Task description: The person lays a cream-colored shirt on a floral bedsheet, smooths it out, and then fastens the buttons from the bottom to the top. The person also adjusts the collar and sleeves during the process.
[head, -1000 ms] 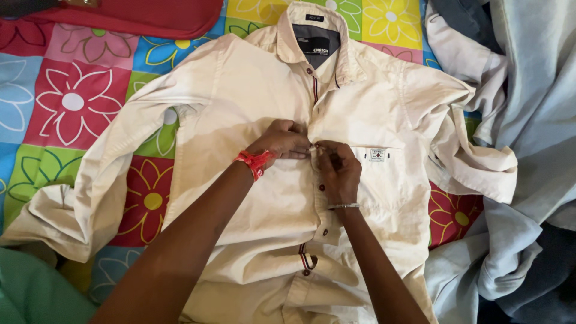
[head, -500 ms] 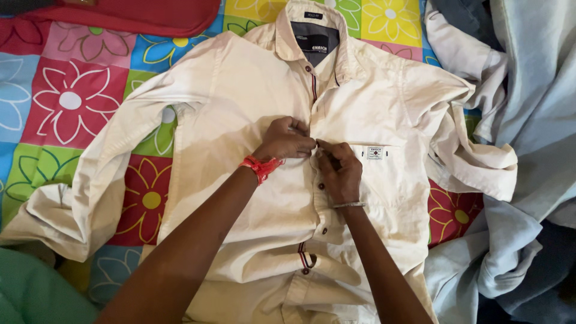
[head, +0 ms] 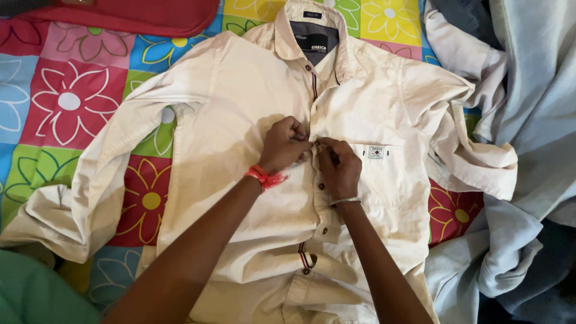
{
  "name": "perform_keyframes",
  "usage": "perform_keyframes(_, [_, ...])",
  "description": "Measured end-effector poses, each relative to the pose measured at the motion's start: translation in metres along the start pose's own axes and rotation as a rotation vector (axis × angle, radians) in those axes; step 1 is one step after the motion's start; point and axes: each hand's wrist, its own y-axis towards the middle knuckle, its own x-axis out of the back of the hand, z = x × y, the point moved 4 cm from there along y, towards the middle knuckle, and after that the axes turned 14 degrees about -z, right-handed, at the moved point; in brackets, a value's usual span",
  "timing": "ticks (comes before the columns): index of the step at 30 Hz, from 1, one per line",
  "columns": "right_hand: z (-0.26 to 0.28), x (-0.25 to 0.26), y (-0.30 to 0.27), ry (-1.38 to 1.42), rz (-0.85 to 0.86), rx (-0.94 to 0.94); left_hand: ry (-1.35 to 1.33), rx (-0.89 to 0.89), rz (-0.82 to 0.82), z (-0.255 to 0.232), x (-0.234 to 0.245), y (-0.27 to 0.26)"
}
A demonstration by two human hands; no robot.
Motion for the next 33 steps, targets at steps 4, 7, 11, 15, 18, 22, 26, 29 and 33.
perform_keyframes(4, [0.010,0.002,-0.004,-0.115,0.013,0.158,0.079,0.056,0.081,0.008,0.009,0.012])
perform_keyframes(7, [0.020,0.004,-0.003,-0.140,0.037,0.249,0.074,0.053,0.132,0.010,0.010,0.020])
perform_keyframes(11, [0.024,0.004,0.002,-0.152,0.118,0.307,0.103,0.078,0.170,0.014,0.013,0.021])
perform_keyframes(15, [0.026,-0.004,0.009,-0.291,0.156,0.392,0.108,0.120,0.186,0.013,0.013,0.022])
perform_keyframes(18, [0.025,-0.009,0.012,-0.304,0.164,0.400,0.067,0.050,0.185,0.007,0.010,0.017])
perform_keyframes(22, [0.021,-0.012,0.011,-0.254,0.144,0.378,0.124,0.000,0.105,0.001,0.009,0.008])
perform_keyframes(26, [0.008,-0.003,0.010,-0.078,0.082,0.178,0.102,0.015,0.107,-0.005,0.006,0.006])
perform_keyframes(29, [-0.008,-0.001,0.012,0.029,0.175,-0.059,0.087,0.024,0.088,-0.007,0.005,0.002])
perform_keyframes(33, [-0.018,-0.004,0.021,0.048,0.269,-0.176,0.083,-0.054,0.071,-0.018,0.004,-0.008])
